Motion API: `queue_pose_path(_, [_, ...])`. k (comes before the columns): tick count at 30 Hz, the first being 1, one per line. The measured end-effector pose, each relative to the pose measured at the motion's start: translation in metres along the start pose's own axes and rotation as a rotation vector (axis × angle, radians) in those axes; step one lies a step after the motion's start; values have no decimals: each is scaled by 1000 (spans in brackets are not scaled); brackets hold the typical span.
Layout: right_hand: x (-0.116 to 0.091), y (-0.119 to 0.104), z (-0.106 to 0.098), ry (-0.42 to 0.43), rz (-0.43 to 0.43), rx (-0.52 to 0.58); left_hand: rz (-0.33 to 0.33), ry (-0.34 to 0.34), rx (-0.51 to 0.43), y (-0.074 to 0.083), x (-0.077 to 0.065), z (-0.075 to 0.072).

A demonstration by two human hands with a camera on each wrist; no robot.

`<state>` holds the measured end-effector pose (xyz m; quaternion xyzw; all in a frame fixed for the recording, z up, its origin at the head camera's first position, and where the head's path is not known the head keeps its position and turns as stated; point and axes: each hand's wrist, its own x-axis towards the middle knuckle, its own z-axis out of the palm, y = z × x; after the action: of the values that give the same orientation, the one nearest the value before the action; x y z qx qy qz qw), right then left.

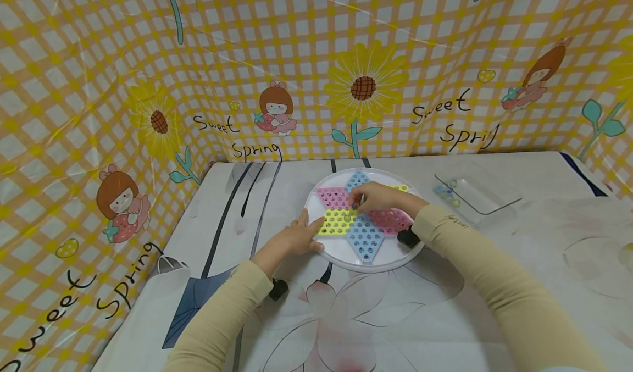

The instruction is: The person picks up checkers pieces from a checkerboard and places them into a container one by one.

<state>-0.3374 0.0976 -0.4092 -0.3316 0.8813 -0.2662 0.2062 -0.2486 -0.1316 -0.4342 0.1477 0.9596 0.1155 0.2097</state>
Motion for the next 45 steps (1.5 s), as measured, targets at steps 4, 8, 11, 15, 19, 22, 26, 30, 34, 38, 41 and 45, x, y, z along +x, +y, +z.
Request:
queue_pose_path(4, [-2, 1, -3, 11, -9, -5, 1, 0, 2, 0, 1, 0])
queue_pose_path(8, [-4, 2, -6, 21, -27, 6, 0, -1, -4, 0, 1, 0])
queue_pose_path(11, [-7, 3, -8, 20, -44, 8, -8, -3, -13, 0, 0, 0])
queue_pose_path(15, [-11, 5, -11, 28, -57, -7, -11, 0, -21, 0, 0, 1])
queue_pose_path(19, [-17, 5, -15, 39, -59, -19, -10, 3, -30, 1, -1, 0])
queue_pose_path(22, [-22, 5, -19, 45, -63, -10, -15, 2, -39, 2, -2, 0])
queue_pose_path(26, [-30, 6, -24, 57, -96, -2, -19, 4, -42, 3, -3, 0])
queue_pose_path(30, [-38, 10, -30, 70, -100, 11, -27, 2, -50, 3, -3, 0])
queue_pose_path(34, [-47, 12, -35, 84, -63, 19, -33, 1, -58, 3, -2, 1])
queue_pose_path(38, [-56, 15, -40, 102, -48, 29, -32, 0, -48, 2, -2, 1])
queue_pose_path(41, [-62, 18, -43, 113, -39, 34, -28, 0, -41, 2, -1, 0])
queue_pose_path(45, [-69, 21, -48, 123, 3, 26, -28, -3, -50, 2, -2, 0])
